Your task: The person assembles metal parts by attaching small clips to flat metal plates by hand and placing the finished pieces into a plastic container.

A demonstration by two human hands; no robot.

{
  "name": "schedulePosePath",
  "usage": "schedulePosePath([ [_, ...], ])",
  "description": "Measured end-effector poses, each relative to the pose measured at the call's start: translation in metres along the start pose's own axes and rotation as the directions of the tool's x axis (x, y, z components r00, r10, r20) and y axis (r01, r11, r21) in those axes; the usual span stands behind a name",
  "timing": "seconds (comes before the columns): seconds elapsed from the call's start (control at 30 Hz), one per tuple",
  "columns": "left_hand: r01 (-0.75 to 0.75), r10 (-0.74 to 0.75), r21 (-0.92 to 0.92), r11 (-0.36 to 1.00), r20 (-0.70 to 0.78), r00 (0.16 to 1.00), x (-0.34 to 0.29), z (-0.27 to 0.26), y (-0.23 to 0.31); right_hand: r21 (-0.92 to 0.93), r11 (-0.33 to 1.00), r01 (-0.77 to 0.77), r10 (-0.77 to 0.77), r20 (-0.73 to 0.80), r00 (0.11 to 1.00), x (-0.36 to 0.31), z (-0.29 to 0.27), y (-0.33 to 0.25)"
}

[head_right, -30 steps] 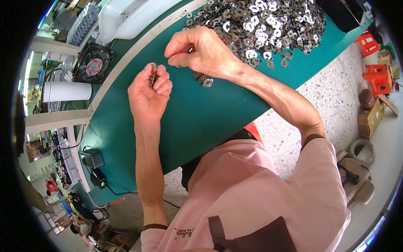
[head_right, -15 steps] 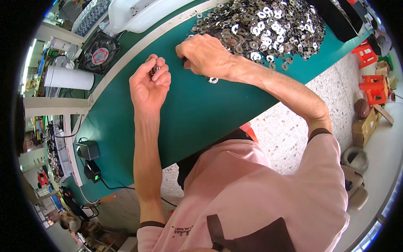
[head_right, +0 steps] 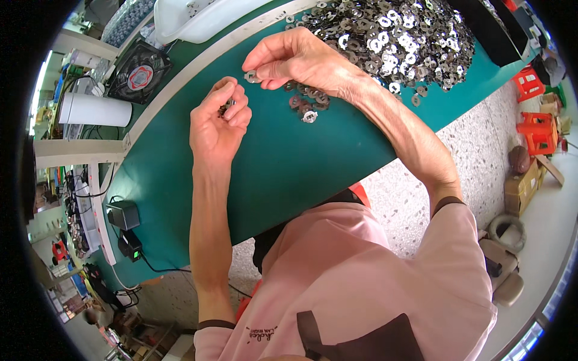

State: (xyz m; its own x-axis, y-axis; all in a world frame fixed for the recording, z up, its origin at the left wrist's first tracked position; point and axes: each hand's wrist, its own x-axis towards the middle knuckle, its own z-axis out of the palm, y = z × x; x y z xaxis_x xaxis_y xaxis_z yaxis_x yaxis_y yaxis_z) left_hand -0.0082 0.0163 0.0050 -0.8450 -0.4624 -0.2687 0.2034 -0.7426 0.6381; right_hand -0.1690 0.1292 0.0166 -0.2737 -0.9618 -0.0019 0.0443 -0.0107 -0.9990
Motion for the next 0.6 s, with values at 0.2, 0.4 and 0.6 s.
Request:
schedulePosePath([
  [0.2, -0.036, 0.035, 0.157, 0.987, 0.011, 0.999, 0.002, 0.003, -0.006, 0.102, 0.993, 0.054, -0.056, 0.012, 0.998, -0.002, 0.002, 0.008],
  [0.4, -0.1, 0.101, 0.244, 0.965, 0.01, 0.995, -0.001, 0.007, -0.008, 0.064, 0.997, 0.048, -0.047, -0.017, 0.999, -0.002, 0.007, 0.008],
  [0.6, -0.069, 0.08, 0.2, 0.977, -0.049, 0.996, -0.001, 0.007, -0.006, 0.024, 0.999, 0.025, -0.024, -0.032, 0.999, -0.001, 0.01, 0.006],
])
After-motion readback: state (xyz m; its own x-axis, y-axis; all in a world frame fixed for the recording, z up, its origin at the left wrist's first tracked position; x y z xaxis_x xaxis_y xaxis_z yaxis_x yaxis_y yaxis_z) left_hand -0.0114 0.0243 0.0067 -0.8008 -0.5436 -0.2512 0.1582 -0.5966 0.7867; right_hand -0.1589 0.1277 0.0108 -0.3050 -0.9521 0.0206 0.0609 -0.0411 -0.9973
